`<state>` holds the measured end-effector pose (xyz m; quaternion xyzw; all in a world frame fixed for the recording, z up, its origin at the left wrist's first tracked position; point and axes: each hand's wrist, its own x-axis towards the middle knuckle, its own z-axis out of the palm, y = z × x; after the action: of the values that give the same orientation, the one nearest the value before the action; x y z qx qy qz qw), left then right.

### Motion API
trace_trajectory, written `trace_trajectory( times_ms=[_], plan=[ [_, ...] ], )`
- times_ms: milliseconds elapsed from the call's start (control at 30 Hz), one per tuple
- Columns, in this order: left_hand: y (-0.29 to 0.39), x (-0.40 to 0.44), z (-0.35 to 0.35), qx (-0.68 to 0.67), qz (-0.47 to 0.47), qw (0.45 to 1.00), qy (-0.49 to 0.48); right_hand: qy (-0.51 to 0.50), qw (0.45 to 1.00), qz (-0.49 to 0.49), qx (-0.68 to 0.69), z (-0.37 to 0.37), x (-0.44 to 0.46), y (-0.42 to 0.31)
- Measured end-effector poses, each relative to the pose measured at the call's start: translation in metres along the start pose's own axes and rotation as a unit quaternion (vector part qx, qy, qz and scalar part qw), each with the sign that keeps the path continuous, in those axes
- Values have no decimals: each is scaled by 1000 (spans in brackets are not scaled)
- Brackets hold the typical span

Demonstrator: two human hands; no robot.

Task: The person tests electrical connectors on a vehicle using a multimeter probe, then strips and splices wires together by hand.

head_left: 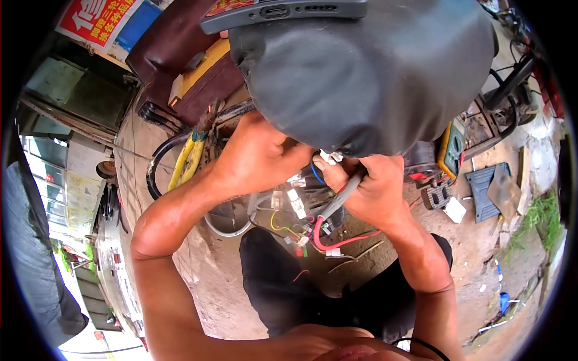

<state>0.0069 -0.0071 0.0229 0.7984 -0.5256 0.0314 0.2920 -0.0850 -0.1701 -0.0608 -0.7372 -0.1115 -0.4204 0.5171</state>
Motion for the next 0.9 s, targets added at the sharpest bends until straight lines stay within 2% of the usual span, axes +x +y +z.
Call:
trace_trajectory(
  times_ms=[100,200,300,367,433,600,633,733,900],
  plan=[
    [6,1,-12,-33,-44,997,-54,6,999,-28,-36,0,2,0],
    [1,5,-14,-88,10,994,-60,-1,996,-54,-68,2,-2,2],
    [6,4,-25,-207,-164,951,-161,-28,993,-79,-88,0,-3,-3],
    [-2,4,-23,-218,-134,952,-170,-38,993,-75,-85,-2,-3,-6],
    [-5,5,-25,-219,-146,946,-190,-46,993,-74,-84,-2,-4,-7],
    [8,19,-38,-236,-275,895,-260,-44,990,-79,-105,-5,-3,-8],
    [9,19,-38,-244,-281,893,-255,-29,995,-71,-59,-1,-5,-3],
    [-11,13,-35,-345,-221,880,-241,-57,997,-45,-28,-13,-2,-14],
    [-14,9,-31,-373,-206,879,-216,-9,995,-94,-33,-3,-9,4]
  ],
)
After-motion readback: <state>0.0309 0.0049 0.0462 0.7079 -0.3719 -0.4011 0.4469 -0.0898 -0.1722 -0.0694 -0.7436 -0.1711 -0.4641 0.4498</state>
